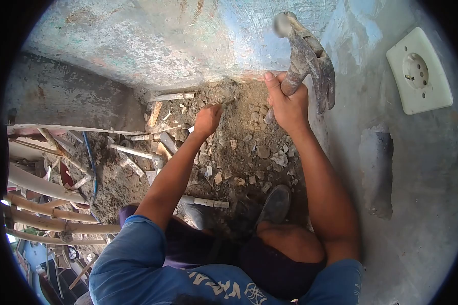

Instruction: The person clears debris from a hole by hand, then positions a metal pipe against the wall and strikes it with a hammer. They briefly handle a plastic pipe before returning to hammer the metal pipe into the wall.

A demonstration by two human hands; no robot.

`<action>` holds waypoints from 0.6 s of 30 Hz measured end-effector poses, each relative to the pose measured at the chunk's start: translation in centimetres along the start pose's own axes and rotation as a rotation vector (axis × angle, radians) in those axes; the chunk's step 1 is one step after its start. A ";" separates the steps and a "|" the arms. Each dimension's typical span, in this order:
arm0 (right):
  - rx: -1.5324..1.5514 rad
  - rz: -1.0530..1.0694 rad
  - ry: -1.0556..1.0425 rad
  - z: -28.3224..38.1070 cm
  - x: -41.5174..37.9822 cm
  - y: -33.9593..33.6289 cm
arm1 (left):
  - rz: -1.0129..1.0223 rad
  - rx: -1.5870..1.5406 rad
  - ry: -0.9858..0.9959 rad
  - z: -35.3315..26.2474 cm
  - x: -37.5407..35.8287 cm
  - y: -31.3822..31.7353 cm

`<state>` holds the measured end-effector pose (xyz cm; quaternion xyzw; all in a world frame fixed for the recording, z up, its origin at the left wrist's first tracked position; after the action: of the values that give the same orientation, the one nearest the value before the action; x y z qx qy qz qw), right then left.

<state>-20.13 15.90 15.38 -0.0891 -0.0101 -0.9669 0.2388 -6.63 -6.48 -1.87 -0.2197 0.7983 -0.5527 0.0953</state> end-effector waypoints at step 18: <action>0.045 0.103 0.070 -0.8 -1.2 1.3 | -0.208 -0.969 -0.585 6.4 -2.9 5.8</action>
<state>-18.57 15.23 14.32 -0.0501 -0.0187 -0.9555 0.2902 -2.93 -8.82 -9.85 -0.4594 0.8749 -0.0464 0.1458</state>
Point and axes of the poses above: each hand's wrist, its own x-axis towards the middle knuckle, its own y-axis out of the palm, z = x × y, the point moved 8 cm from there along x, towards the middle knuckle, and after that the axes turned 1 degree about y, right-handed, at the moved point
